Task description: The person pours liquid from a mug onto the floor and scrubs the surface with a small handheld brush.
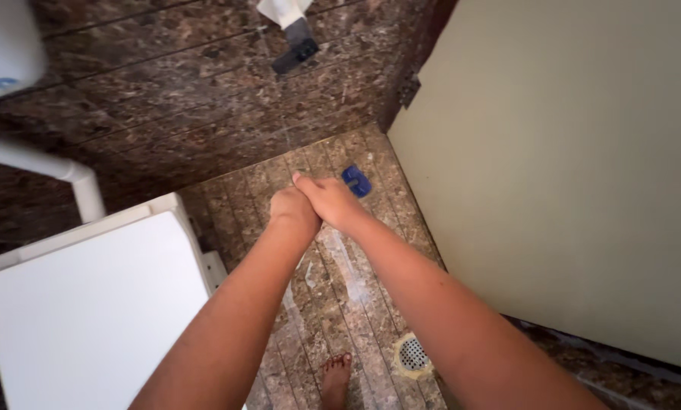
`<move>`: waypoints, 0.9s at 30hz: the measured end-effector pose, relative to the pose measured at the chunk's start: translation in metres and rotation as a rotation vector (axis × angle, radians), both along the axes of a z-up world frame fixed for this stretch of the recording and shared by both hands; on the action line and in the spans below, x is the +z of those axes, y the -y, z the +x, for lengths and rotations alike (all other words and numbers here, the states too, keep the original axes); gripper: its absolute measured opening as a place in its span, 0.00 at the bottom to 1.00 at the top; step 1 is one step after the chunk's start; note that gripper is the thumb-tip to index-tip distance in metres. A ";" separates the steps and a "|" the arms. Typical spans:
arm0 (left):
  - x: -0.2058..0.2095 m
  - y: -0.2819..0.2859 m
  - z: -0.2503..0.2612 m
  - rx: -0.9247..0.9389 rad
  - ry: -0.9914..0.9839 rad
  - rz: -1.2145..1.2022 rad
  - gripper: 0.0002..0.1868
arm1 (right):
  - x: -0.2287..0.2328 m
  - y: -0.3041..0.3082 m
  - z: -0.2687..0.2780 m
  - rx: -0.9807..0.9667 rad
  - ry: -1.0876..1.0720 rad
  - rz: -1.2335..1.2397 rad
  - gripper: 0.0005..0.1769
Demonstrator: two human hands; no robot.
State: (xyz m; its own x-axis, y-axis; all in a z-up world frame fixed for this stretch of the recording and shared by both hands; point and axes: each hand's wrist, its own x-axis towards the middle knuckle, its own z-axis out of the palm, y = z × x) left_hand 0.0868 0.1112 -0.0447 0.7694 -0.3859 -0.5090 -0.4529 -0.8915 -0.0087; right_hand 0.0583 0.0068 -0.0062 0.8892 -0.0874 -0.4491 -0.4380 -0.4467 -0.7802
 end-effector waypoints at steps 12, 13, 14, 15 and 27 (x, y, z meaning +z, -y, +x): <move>-0.102 0.000 -0.063 0.260 -0.123 -0.280 0.15 | -0.047 -0.003 -0.045 0.051 0.005 0.100 0.36; -0.113 0.007 -0.068 0.286 -0.123 -0.317 0.14 | -0.055 0.003 -0.047 0.029 -0.026 0.081 0.35; -0.120 0.014 -0.068 0.302 -0.108 -0.339 0.14 | -0.062 0.010 -0.045 0.000 -0.046 0.061 0.34; -0.125 0.020 -0.073 0.314 -0.092 -0.350 0.14 | -0.067 0.018 -0.047 0.033 -0.100 -0.039 0.34; -0.133 0.039 0.011 0.162 -0.057 -0.209 0.29 | -0.062 0.027 0.026 0.019 -0.095 -0.315 0.29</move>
